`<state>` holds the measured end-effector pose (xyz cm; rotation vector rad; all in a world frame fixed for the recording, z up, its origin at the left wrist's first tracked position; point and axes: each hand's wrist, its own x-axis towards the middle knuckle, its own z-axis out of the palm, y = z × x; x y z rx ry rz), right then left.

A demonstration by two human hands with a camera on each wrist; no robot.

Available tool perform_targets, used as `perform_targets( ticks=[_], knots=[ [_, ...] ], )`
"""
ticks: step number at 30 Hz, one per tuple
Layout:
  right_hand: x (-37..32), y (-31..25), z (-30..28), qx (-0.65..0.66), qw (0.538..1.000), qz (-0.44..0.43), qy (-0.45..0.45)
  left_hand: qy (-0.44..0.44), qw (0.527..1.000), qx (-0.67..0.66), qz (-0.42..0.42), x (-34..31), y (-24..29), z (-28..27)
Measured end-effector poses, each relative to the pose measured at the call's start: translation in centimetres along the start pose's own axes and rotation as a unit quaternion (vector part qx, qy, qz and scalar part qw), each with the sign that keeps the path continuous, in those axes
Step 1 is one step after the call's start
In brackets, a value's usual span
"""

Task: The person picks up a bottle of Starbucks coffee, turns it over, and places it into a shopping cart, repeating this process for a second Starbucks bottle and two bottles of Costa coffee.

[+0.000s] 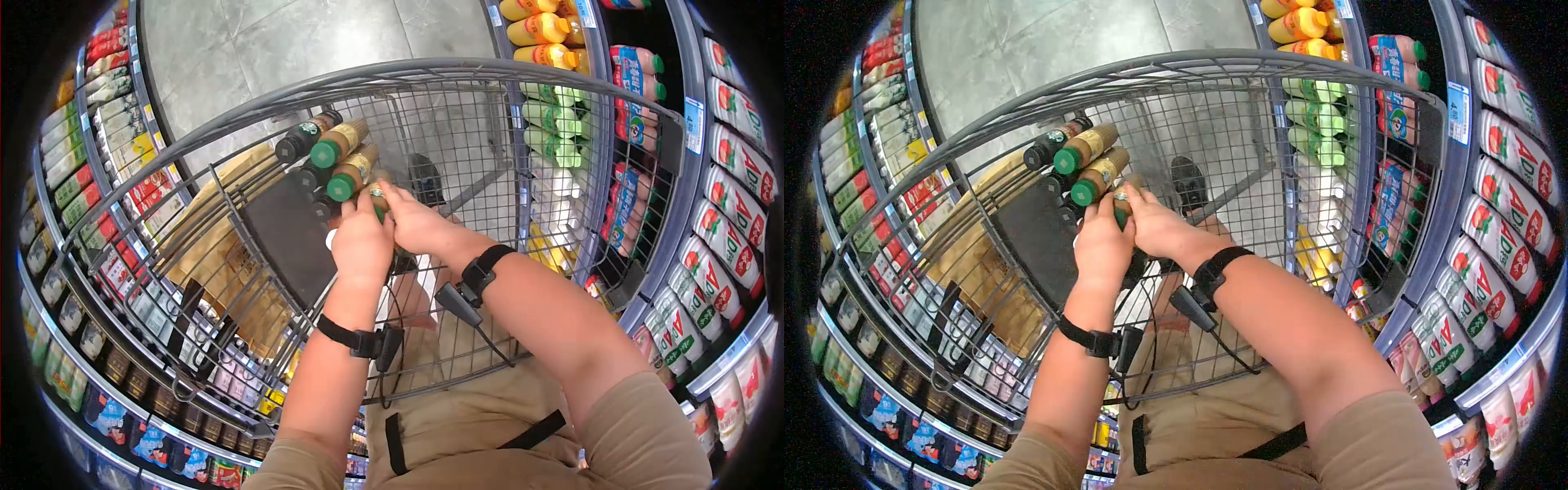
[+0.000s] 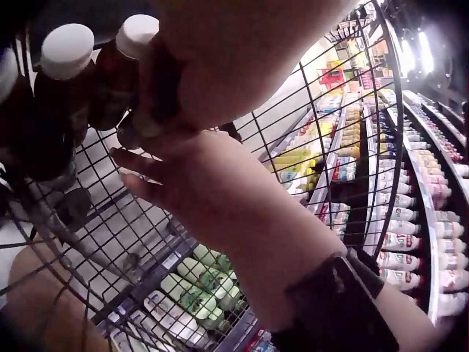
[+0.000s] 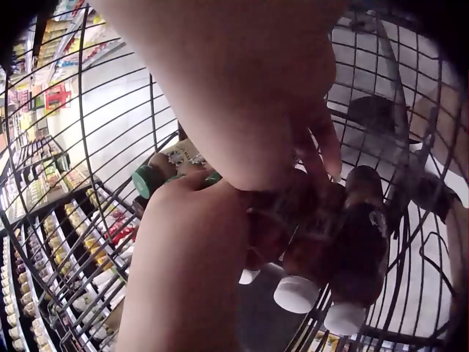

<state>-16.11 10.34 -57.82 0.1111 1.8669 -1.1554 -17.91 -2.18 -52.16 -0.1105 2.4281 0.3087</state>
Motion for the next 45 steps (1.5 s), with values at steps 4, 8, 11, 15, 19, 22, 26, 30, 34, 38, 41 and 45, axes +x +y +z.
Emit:
perform_targets(
  ticks=[4,8,11,15,19,22,26,30,34,38,41,45],
  knots=[
    [-0.6,0.2,-0.4,0.009,0.999,0.032,0.000,-0.024,0.999,-0.037,-0.005,-0.3,0.7,-1.1],
    [-2.5,-0.8,-2.2,0.004,0.997,0.073,0.014,-0.012,0.996,-0.084,0.030,-1.3,0.8,-2.4],
    [-3.9,0.3,-2.3,-0.019,0.997,0.044,0.054,-0.004,0.993,-0.105,0.058,-2.7,1.3,-4.6],
    [-7.1,-0.7,-3.5,-0.063,0.994,0.038,0.076,0.034,0.982,-0.139,0.126,-5.7,0.7,-7.6],
    [-11.4,-2.0,-2.9,-0.083,0.984,-0.078,0.140,-0.013,0.968,-0.232,0.100,-10.4,0.0,-11.8],
    [-16.6,-6.0,-3.4,-0.090,0.984,-0.114,0.101,-0.012,0.943,-0.310,0.118,-14.6,-1.0,-15.1],
    [-24.2,-11.6,-2.8,-0.086,0.986,-0.117,0.079,-0.014,0.904,-0.400,0.152,-20.0,-3.3,-17.6],
    [-31.5,-15.6,-0.5,-0.096,0.985,-0.119,0.084,0.006,0.889,-0.412,0.199,-26.4,-4.1,-21.6],
    [-38.4,-18.5,2.1,-0.096,0.966,-0.205,0.126,0.010,0.842,-0.485,0.237,-32.4,-4.4,-24.1],
    [-45.1,-21.5,4.5,-0.045,0.963,-0.243,0.112,0.037,0.827,-0.461,0.321,-38.2,-4.1,-27.1],
    [-49.9,-23.0,5.7,-0.018,0.985,-0.164,0.043,-0.003,0.796,-0.486,0.361,-42.0,-3.3,-28.8],
    [-55.6,-22.6,8.6,0.099,0.979,-0.172,0.047,-0.063,0.752,-0.490,0.436,-45.7,-2.0,-29.1]
  ],
)
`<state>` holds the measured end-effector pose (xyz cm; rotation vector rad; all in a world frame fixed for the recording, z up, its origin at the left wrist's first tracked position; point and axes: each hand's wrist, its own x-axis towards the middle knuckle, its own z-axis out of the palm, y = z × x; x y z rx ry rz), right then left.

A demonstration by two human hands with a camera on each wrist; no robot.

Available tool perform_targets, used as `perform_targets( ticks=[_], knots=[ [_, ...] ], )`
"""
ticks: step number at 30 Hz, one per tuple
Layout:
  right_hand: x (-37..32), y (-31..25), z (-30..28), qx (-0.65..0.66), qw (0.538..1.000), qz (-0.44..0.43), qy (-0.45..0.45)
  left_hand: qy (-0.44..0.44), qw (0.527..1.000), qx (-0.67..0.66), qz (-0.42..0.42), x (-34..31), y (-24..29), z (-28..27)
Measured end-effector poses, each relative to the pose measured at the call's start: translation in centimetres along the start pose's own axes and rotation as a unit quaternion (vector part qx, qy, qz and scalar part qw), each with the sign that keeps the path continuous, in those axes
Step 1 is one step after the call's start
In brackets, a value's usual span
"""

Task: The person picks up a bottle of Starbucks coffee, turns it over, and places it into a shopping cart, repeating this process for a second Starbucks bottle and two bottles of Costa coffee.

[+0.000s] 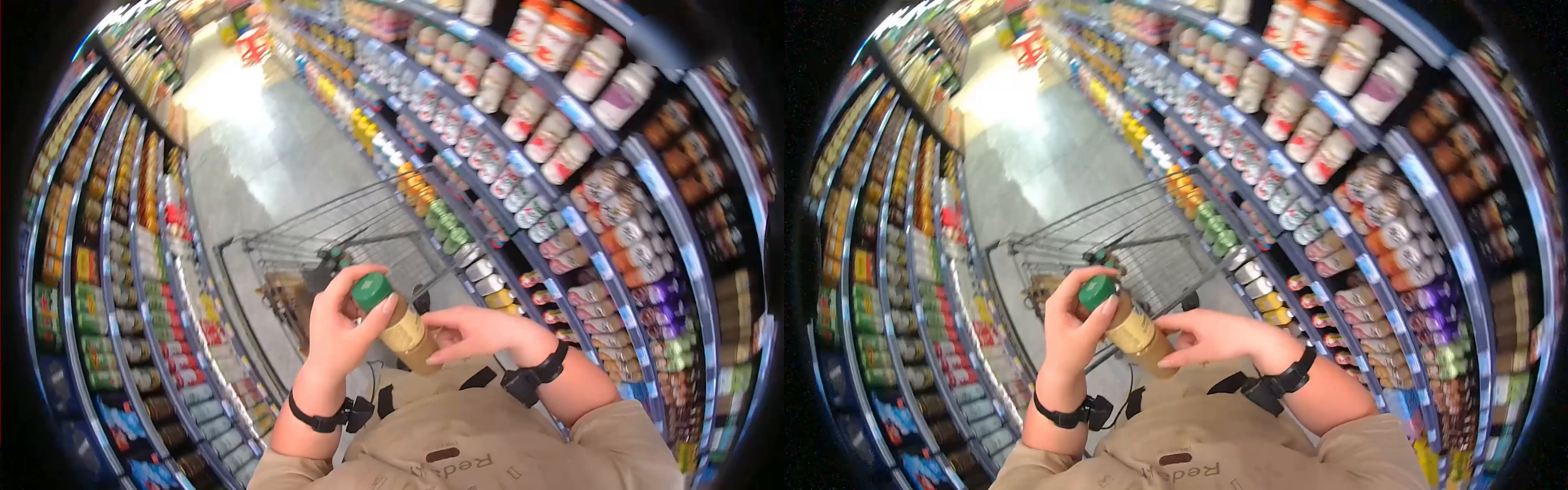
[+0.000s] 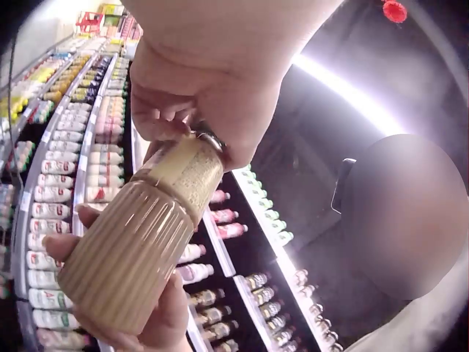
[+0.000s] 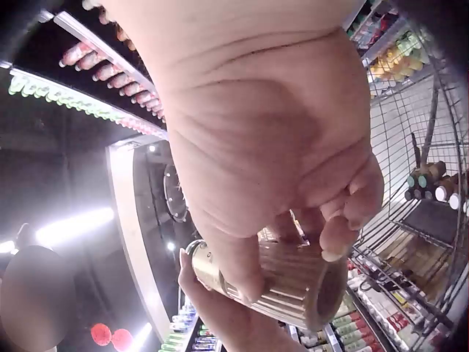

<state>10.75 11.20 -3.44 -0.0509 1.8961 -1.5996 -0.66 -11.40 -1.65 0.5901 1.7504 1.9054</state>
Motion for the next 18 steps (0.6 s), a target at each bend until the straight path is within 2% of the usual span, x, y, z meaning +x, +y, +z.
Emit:
perform_targets(
  ticks=[4,6,10,12,16,18],
  knots=[
    [-4.5,2.1,2.2,0.044,0.993,-0.078,0.072,-0.097,0.993,0.035,0.055,-0.4,1.1,3.1],
    [-7.2,1.8,2.7,0.021,0.992,-0.058,0.112,-0.148,0.987,0.030,0.051,-0.3,1.8,5.0],
    [-11.6,3.7,4.4,0.033,0.975,-0.088,0.200,-0.233,0.968,0.040,0.084,0.2,3.6,9.5],
    [-14.2,4.1,5.2,0.039,0.963,-0.094,0.249,-0.262,0.962,0.027,0.075,0.3,4.0,12.1],
    [-19.3,4.8,7.4,0.081,0.915,-0.108,0.379,-0.345,0.935,-0.025,0.077,0.1,4.1,18.1],
    [-21.6,6.0,8.6,0.096,0.886,-0.116,0.437,-0.389,0.913,-0.004,0.121,-0.2,3.9,21.1]
  ],
)
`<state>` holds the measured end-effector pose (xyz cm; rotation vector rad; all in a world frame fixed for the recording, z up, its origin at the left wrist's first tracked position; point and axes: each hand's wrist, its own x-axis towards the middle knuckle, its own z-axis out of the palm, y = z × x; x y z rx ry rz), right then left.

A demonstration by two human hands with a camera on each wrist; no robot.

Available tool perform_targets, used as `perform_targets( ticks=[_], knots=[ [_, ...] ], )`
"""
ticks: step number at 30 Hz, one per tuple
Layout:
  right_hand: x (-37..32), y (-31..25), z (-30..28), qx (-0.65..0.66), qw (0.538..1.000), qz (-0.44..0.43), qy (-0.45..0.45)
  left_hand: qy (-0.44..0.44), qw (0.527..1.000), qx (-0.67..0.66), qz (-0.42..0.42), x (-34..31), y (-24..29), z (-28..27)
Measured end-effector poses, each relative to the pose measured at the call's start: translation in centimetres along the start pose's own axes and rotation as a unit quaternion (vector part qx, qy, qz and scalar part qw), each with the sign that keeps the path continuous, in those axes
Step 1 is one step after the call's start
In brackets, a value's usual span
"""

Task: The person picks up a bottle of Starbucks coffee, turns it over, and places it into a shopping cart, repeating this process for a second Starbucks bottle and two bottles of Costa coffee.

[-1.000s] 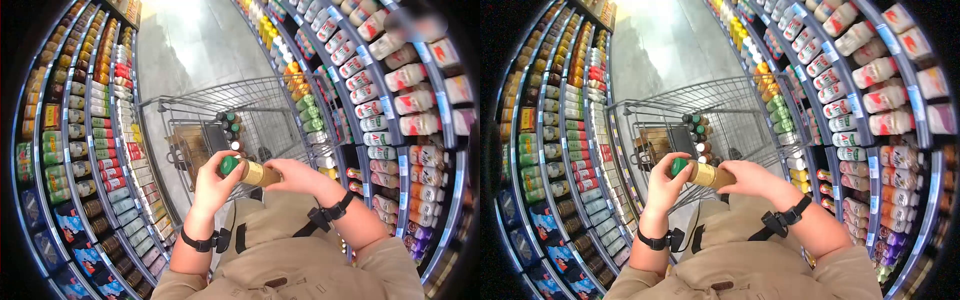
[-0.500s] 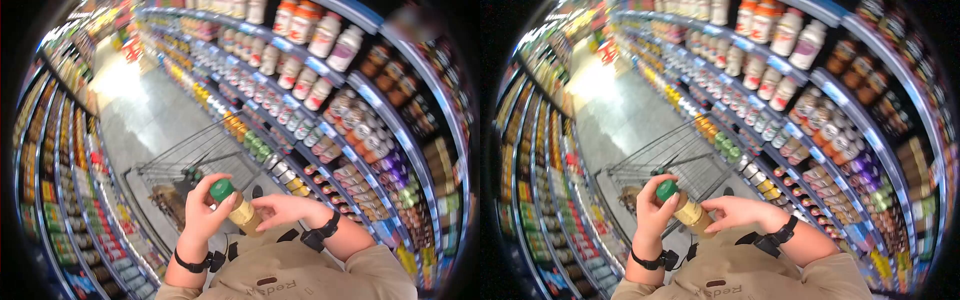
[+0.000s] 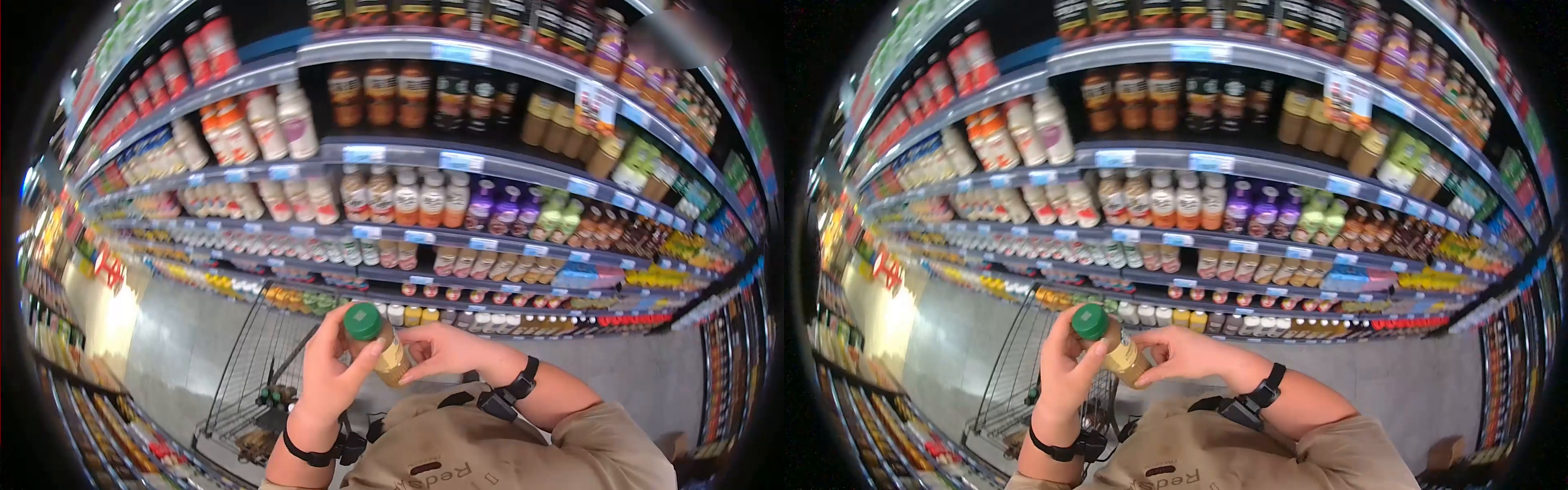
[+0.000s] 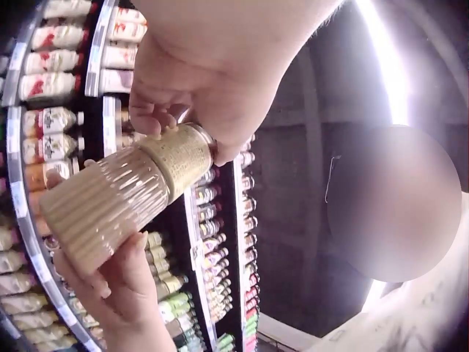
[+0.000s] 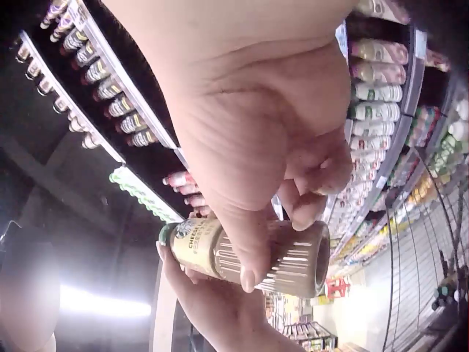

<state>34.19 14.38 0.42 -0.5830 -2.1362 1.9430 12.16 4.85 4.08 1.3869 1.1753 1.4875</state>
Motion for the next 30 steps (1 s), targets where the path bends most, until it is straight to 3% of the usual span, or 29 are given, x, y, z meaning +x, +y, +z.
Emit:
perform_targets(
  ticks=[2,4,6,8,10,16,19,21,24,30],
  knots=[
    [-2.5,0.8,-1.2,0.018,0.993,-0.012,0.118,-0.047,0.999,0.003,-0.007,2.0,0.3,2.9],
    [-4.5,0.7,-2.2,0.028,0.983,-0.027,0.178,-0.092,0.983,0.157,-0.017,3.9,0.9,6.1],
    [-6.0,0.8,-3.2,-0.039,0.941,-0.056,0.333,-0.117,0.976,0.183,0.024,5.5,0.6,9.8],
    [-8.3,0.1,-4.3,-0.096,0.916,-0.040,0.389,-0.103,0.963,0.242,0.058,6.7,0.8,13.3],
    [-10.4,-0.2,-5.4,-0.175,0.858,-0.031,0.482,-0.102,0.962,0.240,0.083,7.9,0.7,16.5],
    [-17.1,-0.8,-9.9,-0.159,0.830,-0.029,0.533,-0.126,0.947,0.269,0.121,10.4,1.5,24.9],
    [-20.5,-0.5,-12.8,-0.221,0.821,-0.027,0.526,-0.144,0.955,0.242,0.097,11.5,1.8,29.0],
    [-22.8,-0.3,-14.8,-0.222,0.822,-0.034,0.523,-0.144,0.961,0.194,0.136,12.4,1.3,31.5],
    [-26.1,-1.0,-17.7,-0.227,0.834,-0.050,0.501,-0.133,0.944,0.233,0.192,14.2,1.9,35.0],
    [-30.9,-2.8,-22.0,-0.288,0.809,-0.173,0.482,-0.084,0.931,0.236,0.264,18.0,1.2,39.4]
  ],
)
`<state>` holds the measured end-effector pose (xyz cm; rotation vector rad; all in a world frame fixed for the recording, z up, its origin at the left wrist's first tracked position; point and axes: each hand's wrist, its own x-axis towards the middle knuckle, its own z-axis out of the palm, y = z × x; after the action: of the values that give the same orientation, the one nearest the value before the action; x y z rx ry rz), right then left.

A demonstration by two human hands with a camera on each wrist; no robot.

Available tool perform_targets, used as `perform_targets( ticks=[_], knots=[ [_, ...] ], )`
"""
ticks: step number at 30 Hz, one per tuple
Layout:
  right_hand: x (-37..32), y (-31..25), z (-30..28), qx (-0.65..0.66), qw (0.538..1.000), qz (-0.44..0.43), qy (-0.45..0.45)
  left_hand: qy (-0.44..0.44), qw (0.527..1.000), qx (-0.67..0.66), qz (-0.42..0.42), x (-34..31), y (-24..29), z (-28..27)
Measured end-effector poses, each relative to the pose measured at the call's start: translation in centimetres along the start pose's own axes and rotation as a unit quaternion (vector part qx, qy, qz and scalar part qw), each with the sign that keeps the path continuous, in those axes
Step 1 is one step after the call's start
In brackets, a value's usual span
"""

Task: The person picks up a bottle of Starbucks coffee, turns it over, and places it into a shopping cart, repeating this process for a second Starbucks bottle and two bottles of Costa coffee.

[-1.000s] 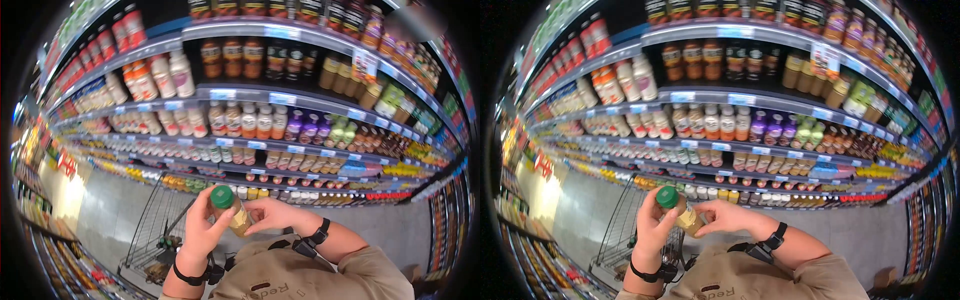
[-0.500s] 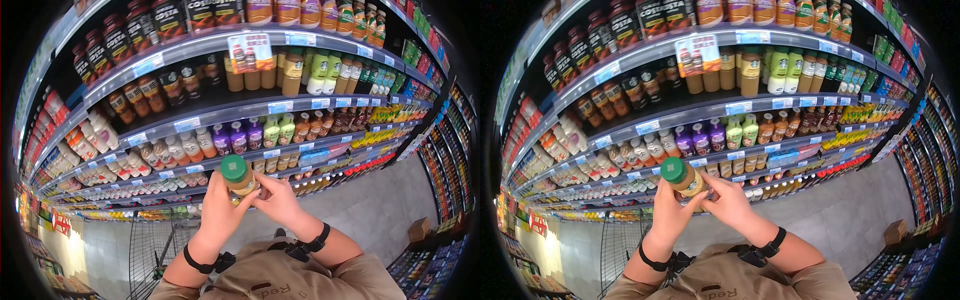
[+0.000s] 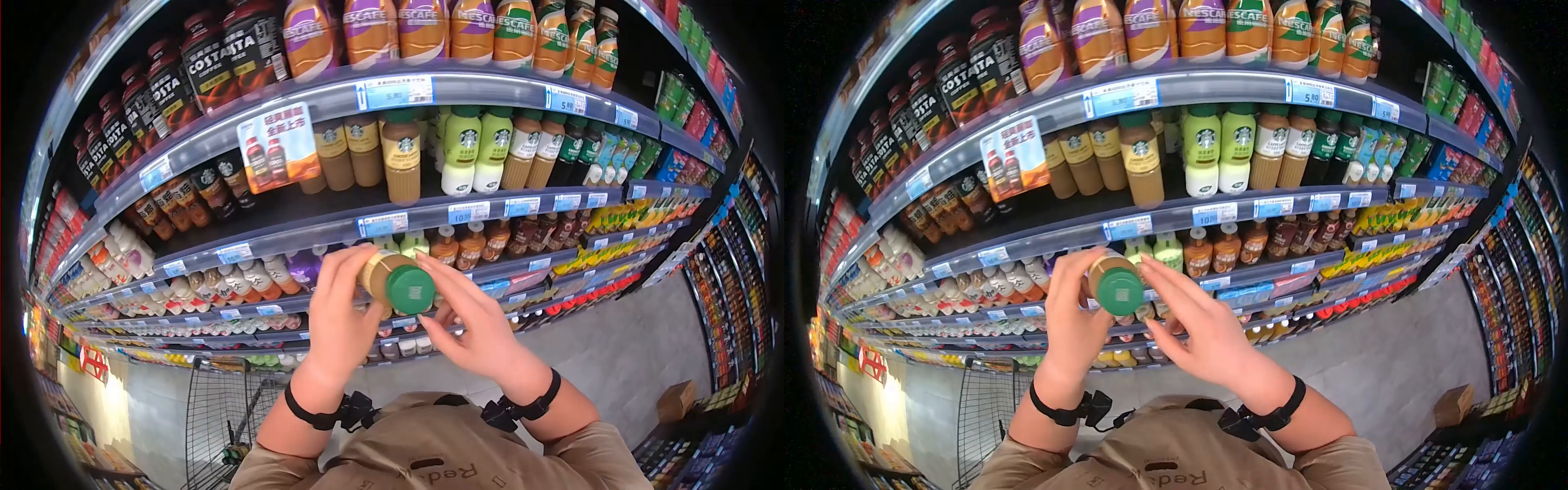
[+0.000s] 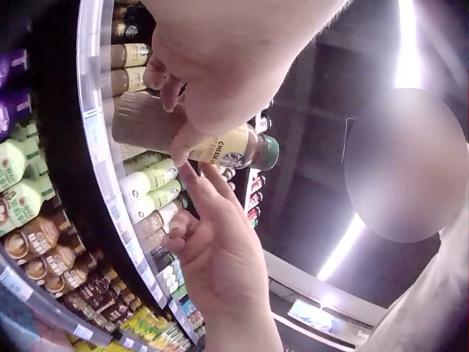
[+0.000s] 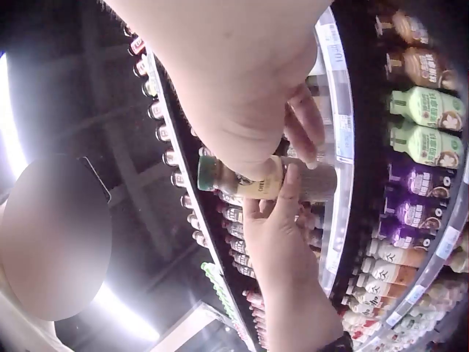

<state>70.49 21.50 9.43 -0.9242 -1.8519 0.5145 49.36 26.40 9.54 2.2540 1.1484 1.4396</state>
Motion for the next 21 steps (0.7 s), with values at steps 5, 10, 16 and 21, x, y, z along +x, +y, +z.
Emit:
perform_targets(
  ticks=[5,10,16,21],
  knots=[
    [2.6,0.0,-2.4,-0.002,0.995,-0.097,0.011,0.060,0.998,0.020,0.014,3.2,-0.6,1.3],
    [6.0,0.7,-2.1,-0.027,0.983,-0.178,0.037,0.094,0.992,0.053,0.070,6.3,-2.5,1.4],
    [9.6,2.1,-0.7,-0.105,0.971,-0.214,0.021,0.085,0.993,0.032,0.075,9.4,-4.9,1.6],
    [12.0,3.3,-0.6,-0.105,0.978,-0.179,0.018,0.035,0.999,0.032,0.024,11.2,-7.1,1.6]
  ],
)
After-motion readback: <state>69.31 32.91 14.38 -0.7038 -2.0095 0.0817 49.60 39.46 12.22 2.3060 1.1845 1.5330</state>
